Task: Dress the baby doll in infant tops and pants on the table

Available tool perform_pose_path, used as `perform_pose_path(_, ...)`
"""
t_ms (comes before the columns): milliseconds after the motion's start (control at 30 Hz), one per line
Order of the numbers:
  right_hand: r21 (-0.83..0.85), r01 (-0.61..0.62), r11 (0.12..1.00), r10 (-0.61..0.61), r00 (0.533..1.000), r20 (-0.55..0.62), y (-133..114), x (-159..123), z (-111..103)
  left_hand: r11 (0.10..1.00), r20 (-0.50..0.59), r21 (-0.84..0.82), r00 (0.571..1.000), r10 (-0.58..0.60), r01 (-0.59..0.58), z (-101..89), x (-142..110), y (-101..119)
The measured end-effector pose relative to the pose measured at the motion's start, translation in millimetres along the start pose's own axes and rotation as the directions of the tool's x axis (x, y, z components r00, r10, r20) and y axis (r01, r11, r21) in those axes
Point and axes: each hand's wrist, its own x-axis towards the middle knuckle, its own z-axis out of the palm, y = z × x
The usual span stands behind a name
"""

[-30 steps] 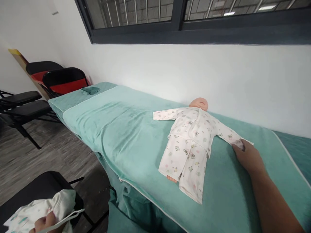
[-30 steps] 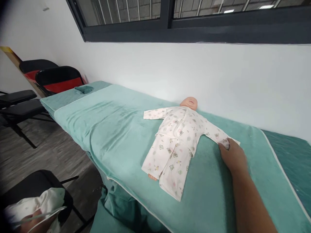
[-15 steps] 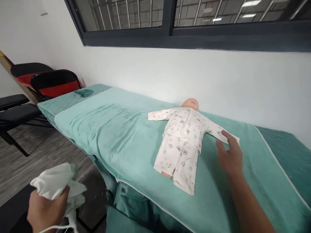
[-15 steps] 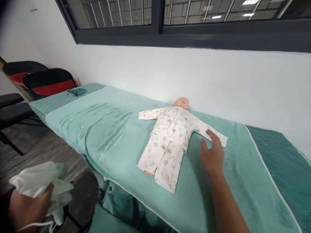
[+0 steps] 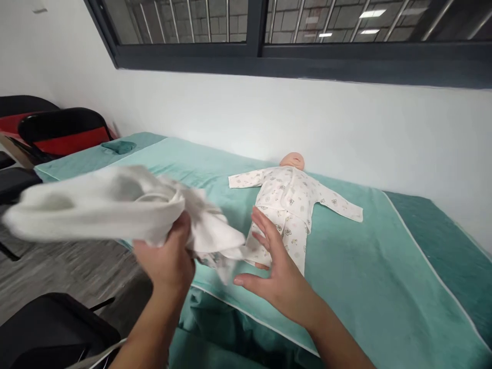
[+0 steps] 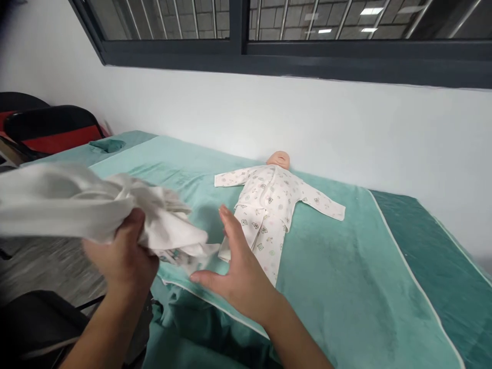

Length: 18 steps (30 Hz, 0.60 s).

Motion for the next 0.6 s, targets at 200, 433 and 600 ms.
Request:
perform_pose_path(200, 0.015, 0.188, 0.982, -0.185, 0.976, -0.116, 0.4, 15.2, -13.4, 0.845, 0.622, -0.163, 0.718, -0.312, 0.509, 45.8, -37.8, 30.7)
perform_pose_path(433, -0.112, 0.178, 0.978, -0.209, 0.881, -0.424, 16.4, 8.8, -16.9, 0.925, 0.600, -0.039, 0.749, -0.280, 0.377, 50.2, -63.7, -4.9)
perform_pose_path(600, -0.261, 0.126, 0.957, -0.259, 0.774, -0.578, 9.1, 17.3, -40.4, 0.927, 0.693, 0.016, 0.664, -0.281, 0.375, 49.2, -61.2, -12.4)
